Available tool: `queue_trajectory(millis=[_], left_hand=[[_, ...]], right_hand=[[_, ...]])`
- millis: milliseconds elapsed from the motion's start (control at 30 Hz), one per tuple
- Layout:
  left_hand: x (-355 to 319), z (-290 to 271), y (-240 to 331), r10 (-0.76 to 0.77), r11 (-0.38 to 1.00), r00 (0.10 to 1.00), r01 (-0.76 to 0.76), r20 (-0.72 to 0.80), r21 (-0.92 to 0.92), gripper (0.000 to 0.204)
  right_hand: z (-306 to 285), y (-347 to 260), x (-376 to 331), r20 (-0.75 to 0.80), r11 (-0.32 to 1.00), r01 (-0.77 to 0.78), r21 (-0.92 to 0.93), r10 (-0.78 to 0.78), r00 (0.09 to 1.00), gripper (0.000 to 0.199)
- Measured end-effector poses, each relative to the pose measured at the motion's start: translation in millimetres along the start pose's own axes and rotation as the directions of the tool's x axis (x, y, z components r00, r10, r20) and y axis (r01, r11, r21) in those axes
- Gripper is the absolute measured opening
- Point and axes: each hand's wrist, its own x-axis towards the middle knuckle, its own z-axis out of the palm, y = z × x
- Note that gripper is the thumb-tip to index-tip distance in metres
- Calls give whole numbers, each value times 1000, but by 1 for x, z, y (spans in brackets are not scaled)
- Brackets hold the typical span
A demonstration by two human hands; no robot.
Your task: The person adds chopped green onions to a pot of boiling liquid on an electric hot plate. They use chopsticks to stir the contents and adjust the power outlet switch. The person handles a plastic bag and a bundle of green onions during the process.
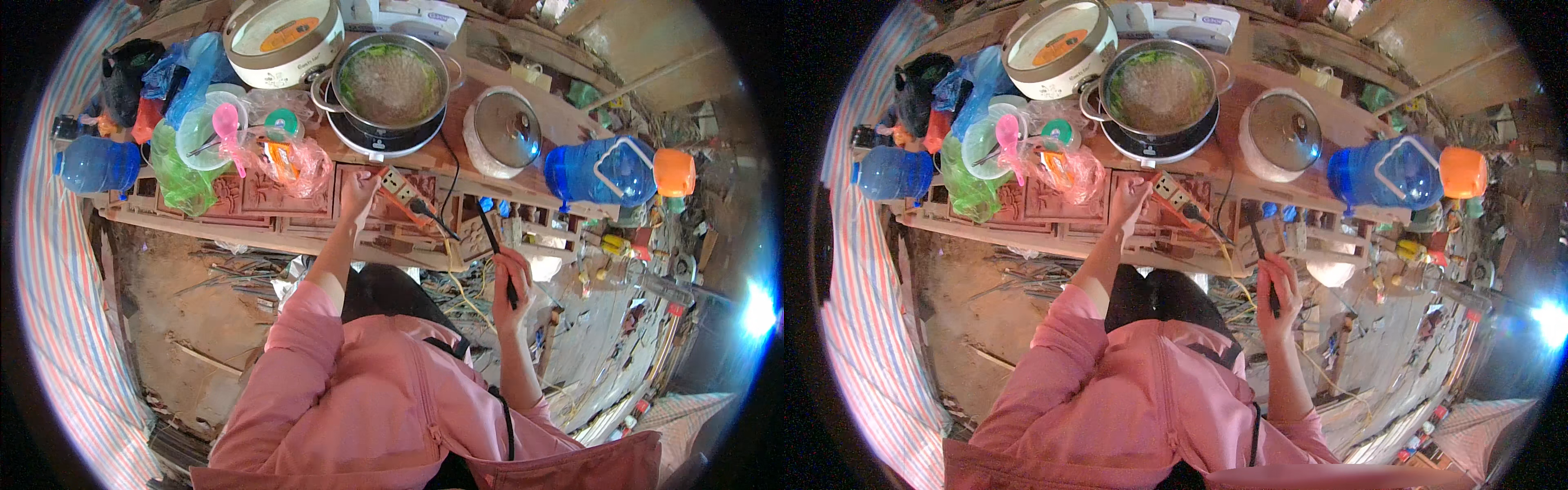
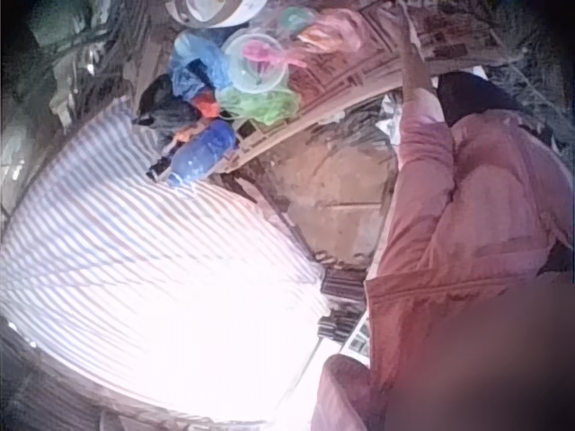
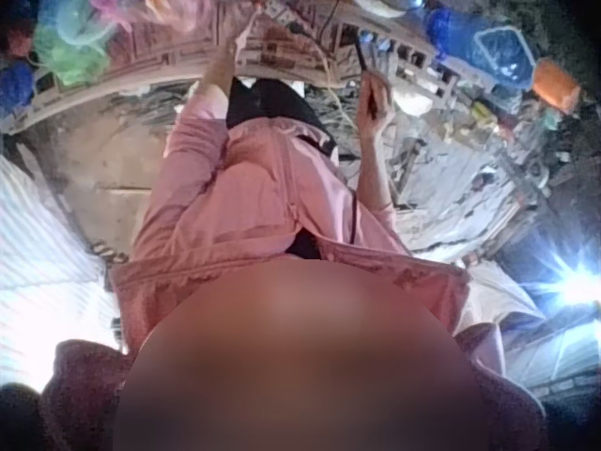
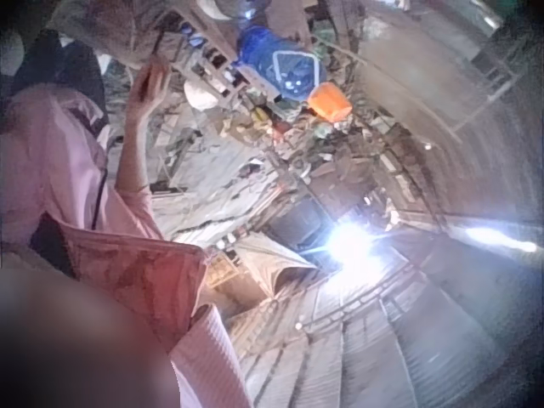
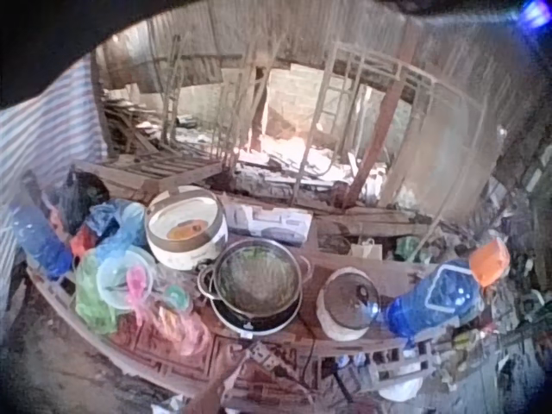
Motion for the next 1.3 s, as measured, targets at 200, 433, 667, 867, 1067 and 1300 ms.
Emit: queue_trajectory(millis=[200,433,667,867,1067,1300], left_hand=[[2,-17,5,-78,996,997,79,22,-29,29],[6,-34,24,-210,975,973,202,91,91,20],[12,-48,36,-306,952,939,298,158,73,24],[28,-49,42,-348,931,909,363,229,-27,26],[44,-40,41,-351,896,876,417,331,-153,27],[49,-24,38,-349,885,853,436,388,-163,22]], right_hand=[[7,2,-16,-64,1000,-4,18,5,998,17],[27,8,-72,-389,967,-190,169,243,889,16],[70,-1,-157,-590,876,-292,383,475,653,22],[105,-13,-233,-570,786,-400,472,618,541,28],[137,-22,-285,-610,745,-442,499,665,431,22],[138,-35,-315,-636,719,-524,456,676,373,23]])
